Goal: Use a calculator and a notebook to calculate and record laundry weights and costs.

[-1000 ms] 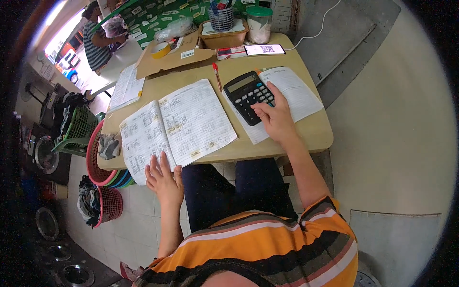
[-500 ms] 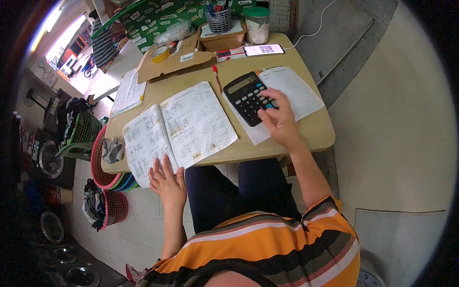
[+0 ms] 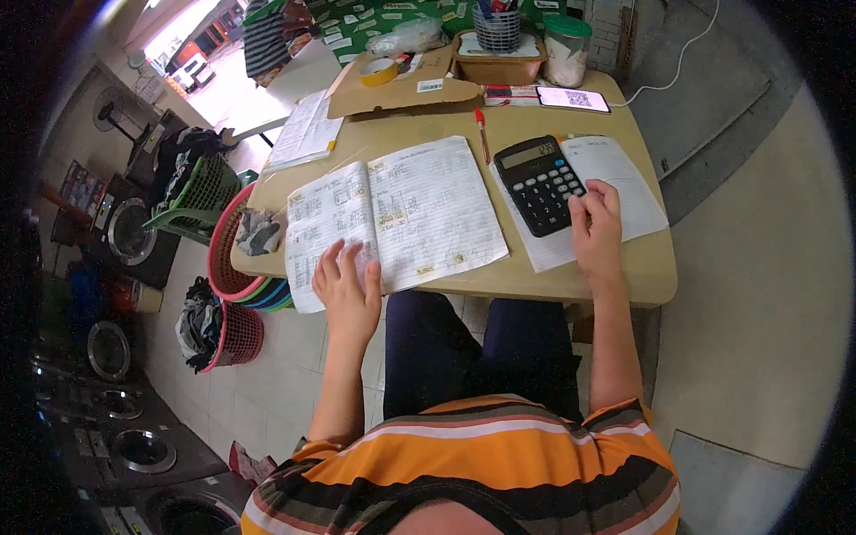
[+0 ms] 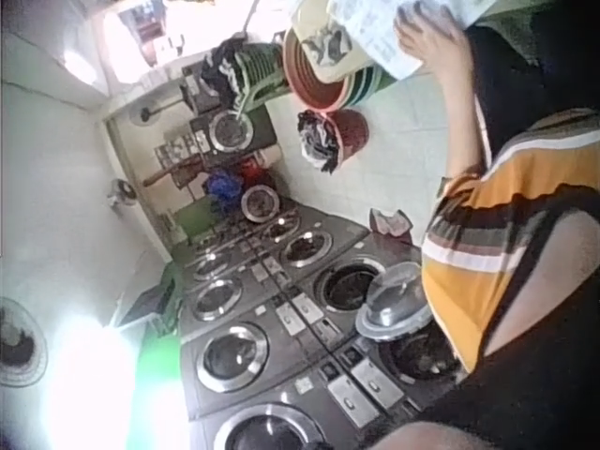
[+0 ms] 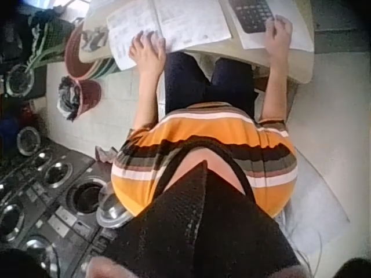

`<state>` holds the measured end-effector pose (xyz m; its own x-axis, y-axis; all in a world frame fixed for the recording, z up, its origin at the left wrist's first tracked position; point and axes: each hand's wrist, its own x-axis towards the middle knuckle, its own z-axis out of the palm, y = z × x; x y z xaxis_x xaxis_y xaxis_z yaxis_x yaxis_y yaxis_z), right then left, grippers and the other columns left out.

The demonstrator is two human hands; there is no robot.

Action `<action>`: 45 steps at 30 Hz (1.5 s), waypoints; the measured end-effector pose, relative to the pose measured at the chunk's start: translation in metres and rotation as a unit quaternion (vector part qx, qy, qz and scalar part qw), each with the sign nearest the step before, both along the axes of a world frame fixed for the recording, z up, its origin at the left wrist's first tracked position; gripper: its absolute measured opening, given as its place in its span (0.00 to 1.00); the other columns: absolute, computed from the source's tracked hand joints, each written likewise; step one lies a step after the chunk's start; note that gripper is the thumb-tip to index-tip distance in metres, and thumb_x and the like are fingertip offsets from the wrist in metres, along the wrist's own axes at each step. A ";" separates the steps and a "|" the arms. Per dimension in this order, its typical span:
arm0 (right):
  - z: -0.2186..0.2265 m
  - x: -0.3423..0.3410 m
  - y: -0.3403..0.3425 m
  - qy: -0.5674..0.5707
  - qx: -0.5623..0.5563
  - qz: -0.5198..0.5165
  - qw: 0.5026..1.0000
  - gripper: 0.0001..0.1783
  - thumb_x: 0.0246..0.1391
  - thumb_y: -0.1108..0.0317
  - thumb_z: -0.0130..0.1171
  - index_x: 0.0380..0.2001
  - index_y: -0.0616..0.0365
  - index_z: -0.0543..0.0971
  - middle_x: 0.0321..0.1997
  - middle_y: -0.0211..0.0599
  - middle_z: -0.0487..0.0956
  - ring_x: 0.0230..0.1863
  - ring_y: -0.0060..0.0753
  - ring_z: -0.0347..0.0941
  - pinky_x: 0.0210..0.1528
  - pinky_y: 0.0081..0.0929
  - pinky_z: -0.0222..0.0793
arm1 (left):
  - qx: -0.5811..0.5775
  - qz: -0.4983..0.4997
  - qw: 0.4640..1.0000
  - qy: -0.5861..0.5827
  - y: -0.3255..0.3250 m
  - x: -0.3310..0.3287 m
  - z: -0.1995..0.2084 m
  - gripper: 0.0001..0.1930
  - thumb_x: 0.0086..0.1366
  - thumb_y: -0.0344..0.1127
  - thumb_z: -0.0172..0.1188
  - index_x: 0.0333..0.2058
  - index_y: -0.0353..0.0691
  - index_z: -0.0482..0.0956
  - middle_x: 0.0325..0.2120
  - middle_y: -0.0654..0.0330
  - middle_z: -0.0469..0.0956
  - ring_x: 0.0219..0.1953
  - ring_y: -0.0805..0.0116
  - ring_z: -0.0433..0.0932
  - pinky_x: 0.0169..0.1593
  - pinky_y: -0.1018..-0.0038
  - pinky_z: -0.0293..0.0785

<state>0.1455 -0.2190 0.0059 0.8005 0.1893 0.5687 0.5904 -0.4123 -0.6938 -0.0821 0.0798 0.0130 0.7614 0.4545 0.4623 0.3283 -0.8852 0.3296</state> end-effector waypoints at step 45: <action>-0.007 0.006 -0.009 -0.200 -0.121 -0.092 0.968 0.13 0.60 0.69 0.66 0.24 0.68 0.82 0.54 0.44 0.79 0.53 0.43 0.73 0.46 0.31 0.72 | -0.001 -0.015 0.999 -0.035 0.010 0.062 -0.019 0.26 0.68 0.51 0.61 0.56 0.37 0.77 0.62 0.33 0.68 0.62 0.36 0.68 0.64 0.48 0.63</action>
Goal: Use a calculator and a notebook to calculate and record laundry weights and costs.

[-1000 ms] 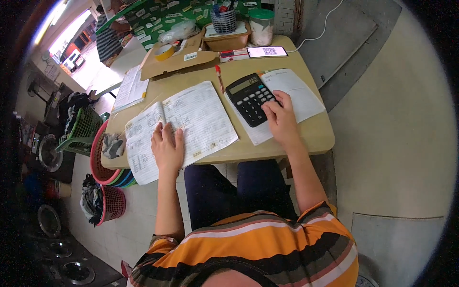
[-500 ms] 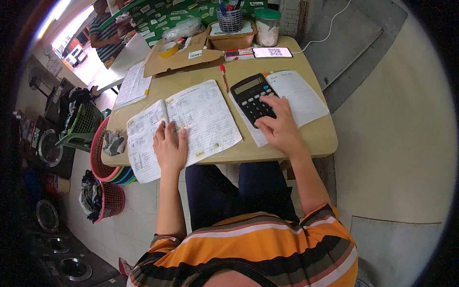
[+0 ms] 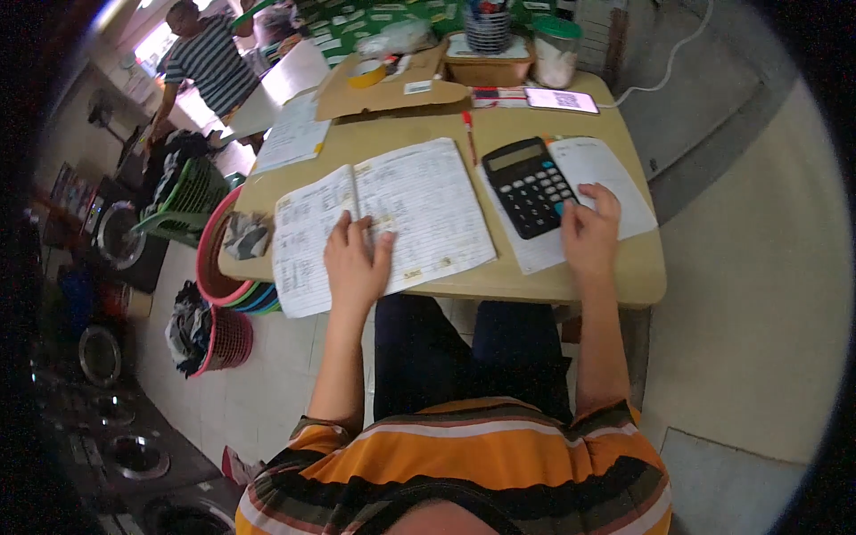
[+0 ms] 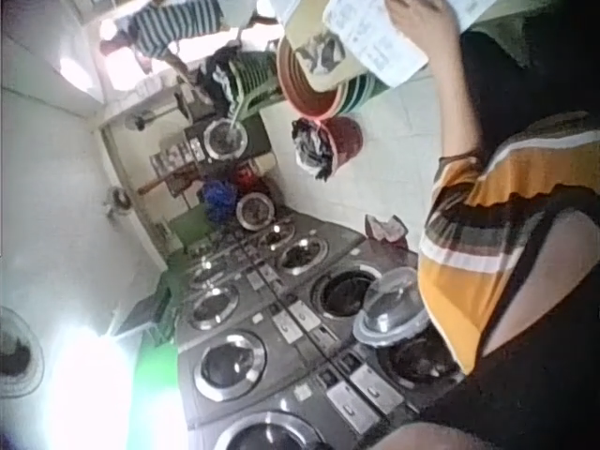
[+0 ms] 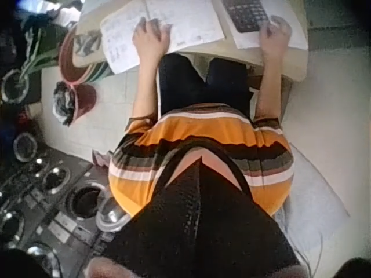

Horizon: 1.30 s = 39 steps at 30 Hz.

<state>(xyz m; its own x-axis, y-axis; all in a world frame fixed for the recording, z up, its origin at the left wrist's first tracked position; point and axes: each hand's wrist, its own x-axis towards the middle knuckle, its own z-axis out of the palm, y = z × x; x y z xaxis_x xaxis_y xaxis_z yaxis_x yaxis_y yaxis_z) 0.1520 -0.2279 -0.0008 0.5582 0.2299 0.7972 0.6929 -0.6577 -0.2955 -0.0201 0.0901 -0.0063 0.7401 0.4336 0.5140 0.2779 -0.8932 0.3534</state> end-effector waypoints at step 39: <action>0.027 -0.001 0.032 0.155 -0.091 0.090 0.980 0.07 0.60 0.61 0.64 0.33 0.47 0.89 0.72 0.39 0.67 0.76 0.58 0.51 0.74 0.74 0.32 | 0.039 -0.033 0.999 -0.002 -0.026 -0.032 -0.005 0.27 0.70 0.48 0.60 0.61 0.37 0.73 0.62 0.37 0.64 0.65 0.38 0.63 0.68 0.47 0.56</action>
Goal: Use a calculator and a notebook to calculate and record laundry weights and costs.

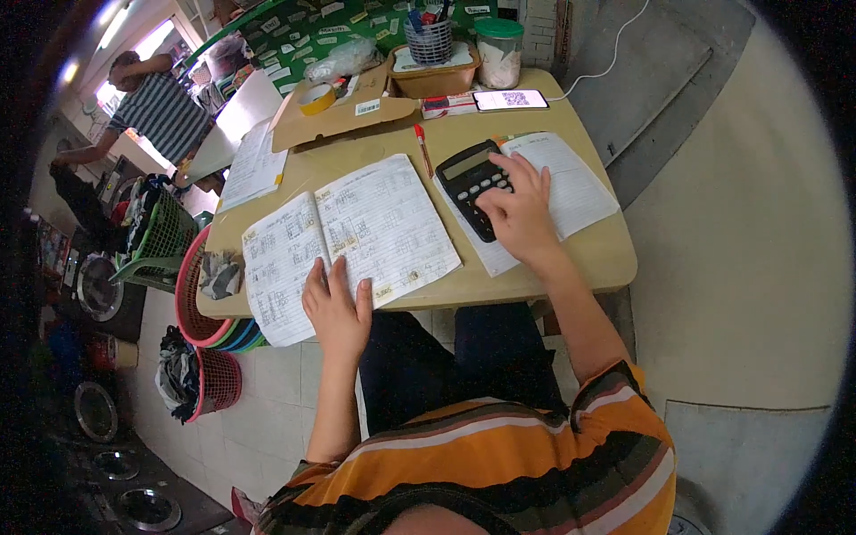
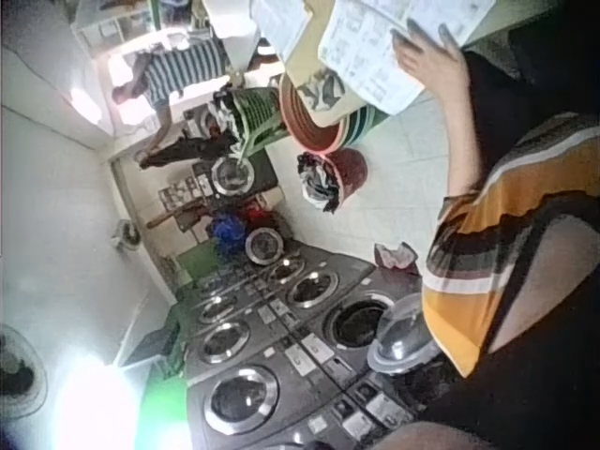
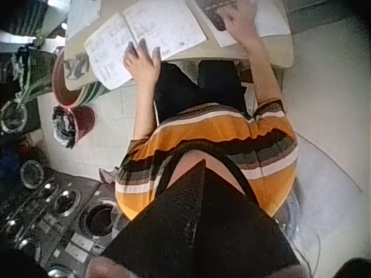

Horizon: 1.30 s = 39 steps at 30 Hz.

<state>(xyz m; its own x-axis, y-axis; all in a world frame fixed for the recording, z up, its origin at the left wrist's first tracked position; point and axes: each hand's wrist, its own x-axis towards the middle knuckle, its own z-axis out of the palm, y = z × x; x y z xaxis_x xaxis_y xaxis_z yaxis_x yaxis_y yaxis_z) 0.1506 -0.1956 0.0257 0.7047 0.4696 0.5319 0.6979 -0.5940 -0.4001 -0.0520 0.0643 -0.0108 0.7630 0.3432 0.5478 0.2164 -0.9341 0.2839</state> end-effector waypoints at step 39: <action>-0.031 -0.002 -0.025 0.053 0.209 -0.004 0.977 0.07 0.65 0.70 0.60 0.39 0.64 0.82 0.62 0.49 0.73 0.57 0.43 0.74 0.57 0.32 0.72 | -0.014 -0.012 1.000 -0.010 -0.026 -0.029 -0.024 0.27 0.65 0.39 0.65 0.61 0.39 0.72 0.58 0.44 0.68 0.62 0.39 0.62 0.68 0.45 0.52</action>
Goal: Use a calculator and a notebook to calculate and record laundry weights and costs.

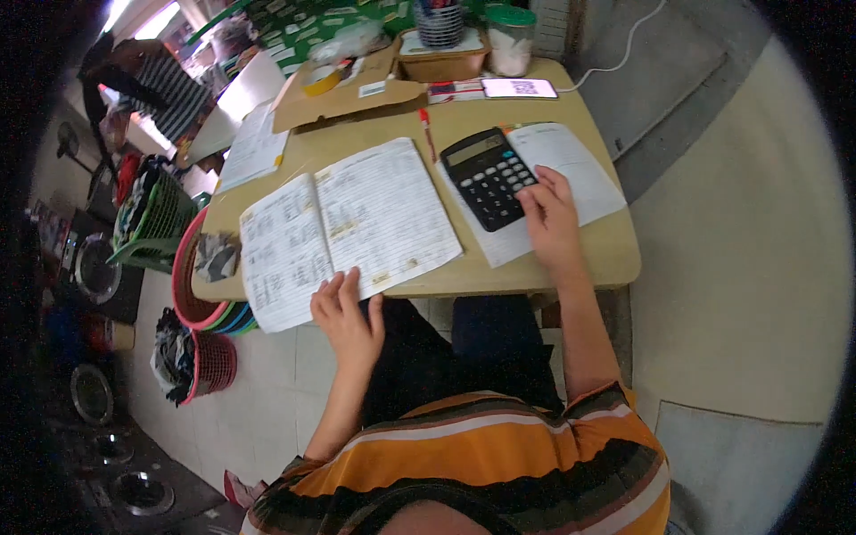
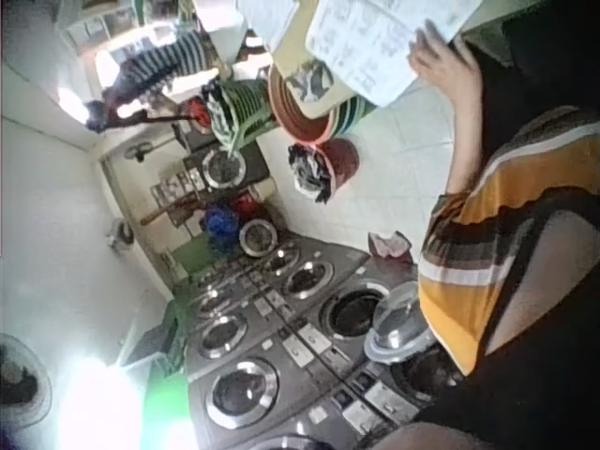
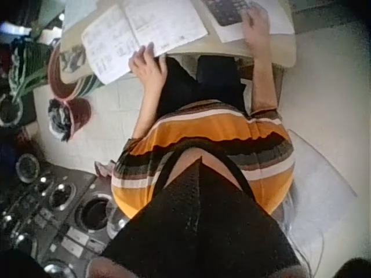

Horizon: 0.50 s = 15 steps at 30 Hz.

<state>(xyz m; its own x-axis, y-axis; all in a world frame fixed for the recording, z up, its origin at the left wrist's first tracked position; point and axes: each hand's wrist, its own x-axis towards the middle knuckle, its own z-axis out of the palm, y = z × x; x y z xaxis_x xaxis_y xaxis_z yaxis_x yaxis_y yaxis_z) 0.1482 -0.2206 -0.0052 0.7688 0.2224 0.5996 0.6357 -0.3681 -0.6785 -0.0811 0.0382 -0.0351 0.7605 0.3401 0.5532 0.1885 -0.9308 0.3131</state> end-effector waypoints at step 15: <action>0.028 -0.009 0.021 -0.133 -0.139 -0.028 0.981 0.06 0.55 0.68 0.67 0.28 0.59 0.85 0.66 0.44 0.72 0.67 0.56 0.64 0.70 0.54 0.55 | -0.004 0.003 1.000 0.018 -0.002 0.000 0.001 0.27 0.68 0.41 0.63 0.63 0.40 0.71 0.59 0.44 0.67 0.63 0.38 0.60 0.68 0.43 0.52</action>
